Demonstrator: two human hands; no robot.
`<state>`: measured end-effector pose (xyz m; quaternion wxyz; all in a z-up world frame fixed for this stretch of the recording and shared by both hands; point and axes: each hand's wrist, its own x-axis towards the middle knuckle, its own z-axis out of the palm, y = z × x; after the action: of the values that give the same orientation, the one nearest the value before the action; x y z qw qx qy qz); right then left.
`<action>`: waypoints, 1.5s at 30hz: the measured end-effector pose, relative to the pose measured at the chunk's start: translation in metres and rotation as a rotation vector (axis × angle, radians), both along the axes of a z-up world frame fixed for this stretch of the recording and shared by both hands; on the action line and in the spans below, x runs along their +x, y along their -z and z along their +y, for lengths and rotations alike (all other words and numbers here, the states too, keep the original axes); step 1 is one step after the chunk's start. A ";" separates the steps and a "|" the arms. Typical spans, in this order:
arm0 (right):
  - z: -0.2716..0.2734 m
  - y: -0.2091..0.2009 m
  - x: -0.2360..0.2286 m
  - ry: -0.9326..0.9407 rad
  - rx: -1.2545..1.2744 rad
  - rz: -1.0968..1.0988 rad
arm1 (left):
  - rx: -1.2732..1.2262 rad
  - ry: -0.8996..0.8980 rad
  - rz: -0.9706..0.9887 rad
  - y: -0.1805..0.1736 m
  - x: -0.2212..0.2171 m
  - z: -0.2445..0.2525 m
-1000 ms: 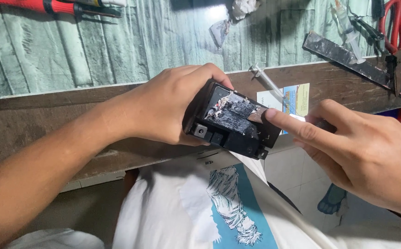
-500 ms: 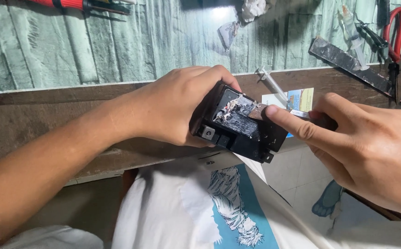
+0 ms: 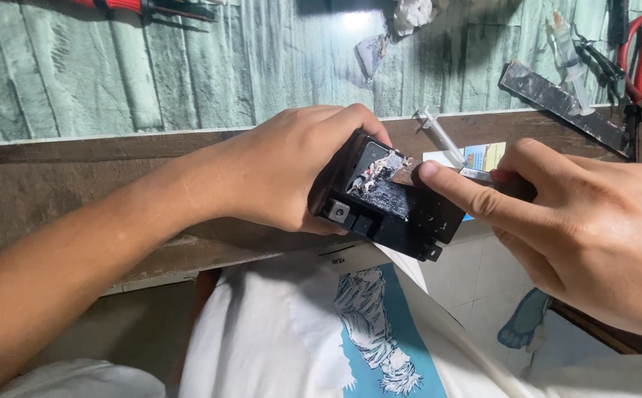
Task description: Cleaning and maintaining a battery by scraping residue from the casing with a utility knife and injecting liquid using a syringe.
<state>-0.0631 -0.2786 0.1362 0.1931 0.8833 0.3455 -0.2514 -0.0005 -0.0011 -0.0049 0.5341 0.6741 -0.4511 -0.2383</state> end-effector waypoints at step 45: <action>0.011 0.002 0.008 -0.053 0.125 -0.058 | 0.039 0.007 -0.004 -0.001 0.001 -0.002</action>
<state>-0.0547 -0.2678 0.1338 0.1540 0.8911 0.3780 -0.1984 0.0007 -0.0026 -0.0044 0.5192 0.6833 -0.4497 -0.2476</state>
